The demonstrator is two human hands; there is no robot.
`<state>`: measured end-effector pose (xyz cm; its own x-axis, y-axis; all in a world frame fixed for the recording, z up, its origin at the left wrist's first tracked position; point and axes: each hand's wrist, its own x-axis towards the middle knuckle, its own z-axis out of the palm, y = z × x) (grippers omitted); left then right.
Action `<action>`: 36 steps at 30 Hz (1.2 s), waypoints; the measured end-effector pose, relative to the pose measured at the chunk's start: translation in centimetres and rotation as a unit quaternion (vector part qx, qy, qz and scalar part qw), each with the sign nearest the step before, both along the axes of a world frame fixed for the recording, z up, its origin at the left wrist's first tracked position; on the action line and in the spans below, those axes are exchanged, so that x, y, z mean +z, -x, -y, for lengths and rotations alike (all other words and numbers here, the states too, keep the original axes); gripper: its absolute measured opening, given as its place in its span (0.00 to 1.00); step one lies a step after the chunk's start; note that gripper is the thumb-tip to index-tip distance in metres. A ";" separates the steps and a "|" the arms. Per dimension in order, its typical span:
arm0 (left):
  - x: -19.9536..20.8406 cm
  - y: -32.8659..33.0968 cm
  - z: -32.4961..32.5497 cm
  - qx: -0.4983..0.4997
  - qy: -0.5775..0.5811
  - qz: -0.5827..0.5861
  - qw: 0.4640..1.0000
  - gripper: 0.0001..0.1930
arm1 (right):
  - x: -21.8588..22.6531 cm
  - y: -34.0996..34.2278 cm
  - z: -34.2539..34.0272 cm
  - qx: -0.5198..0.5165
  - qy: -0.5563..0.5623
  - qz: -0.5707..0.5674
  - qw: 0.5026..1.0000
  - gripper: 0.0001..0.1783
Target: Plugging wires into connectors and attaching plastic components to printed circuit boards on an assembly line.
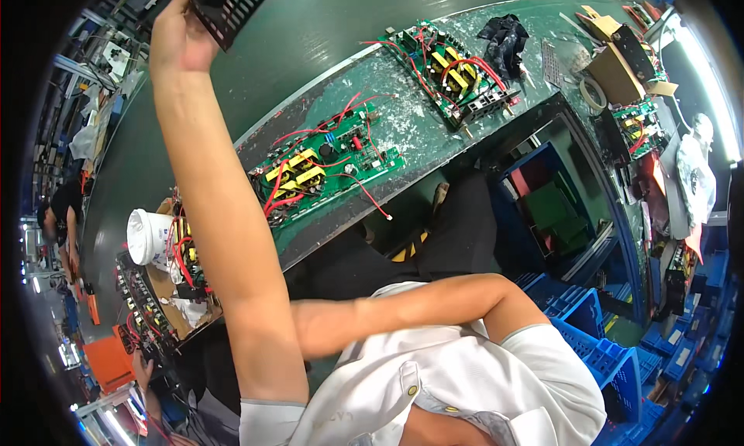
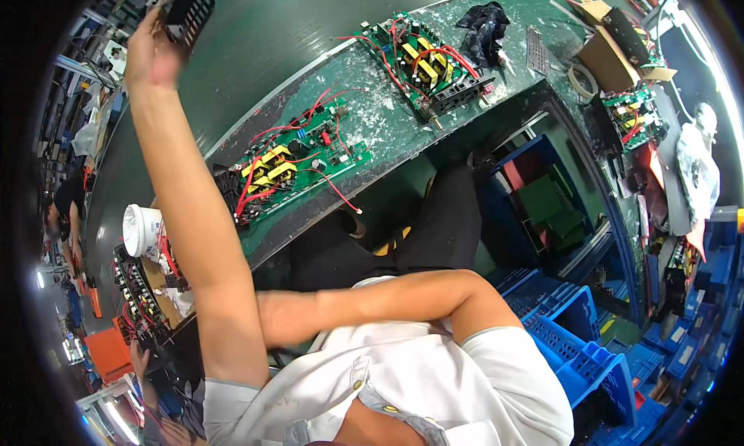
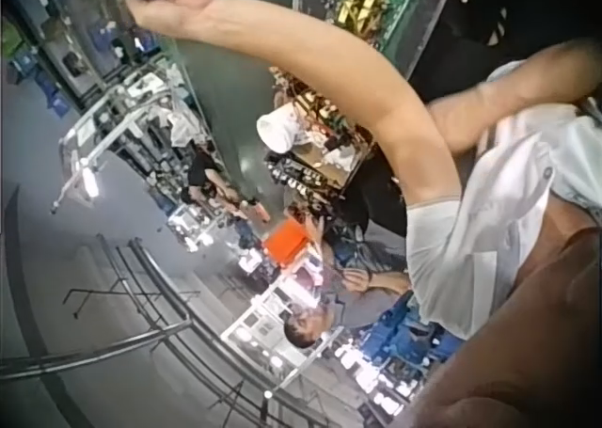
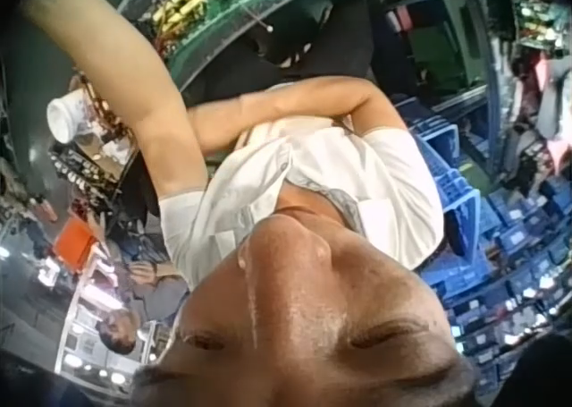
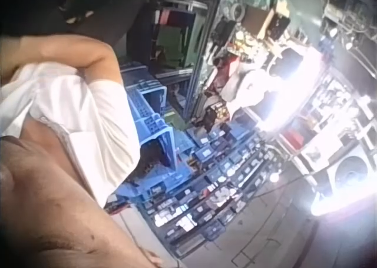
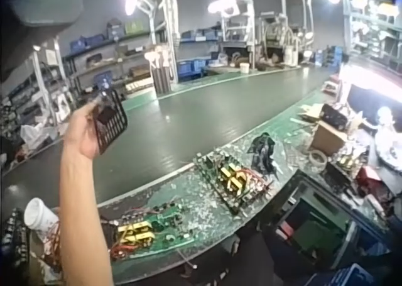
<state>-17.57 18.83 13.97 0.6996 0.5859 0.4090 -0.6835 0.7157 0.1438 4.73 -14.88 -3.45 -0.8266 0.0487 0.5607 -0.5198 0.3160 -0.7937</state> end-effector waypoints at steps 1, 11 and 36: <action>-0.5 -0.4 0.8 0.312 -0.023 -0.231 0.921 0.15 | -0.8 0.3 -1.8 -0.137 -0.138 -0.076 0.978 0.20; -0.5 -12.7 9.3 0.540 -0.042 -0.385 0.748 0.10 | 0.7 -1.7 -13.9 -0.326 -0.332 -0.078 0.882 0.20; -11.0 -16.3 10.9 0.472 -0.018 -0.481 0.738 0.21 | 2.2 -9.7 -23.1 -0.010 0.719 -0.077 0.690 0.32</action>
<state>-1.29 7.93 2.93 -0.0371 0.9992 0.0148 -0.4444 -0.0298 0.8953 14.41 8.23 -1.28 -0.7540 0.6569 0.0015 -0.6396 -0.7336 -0.2295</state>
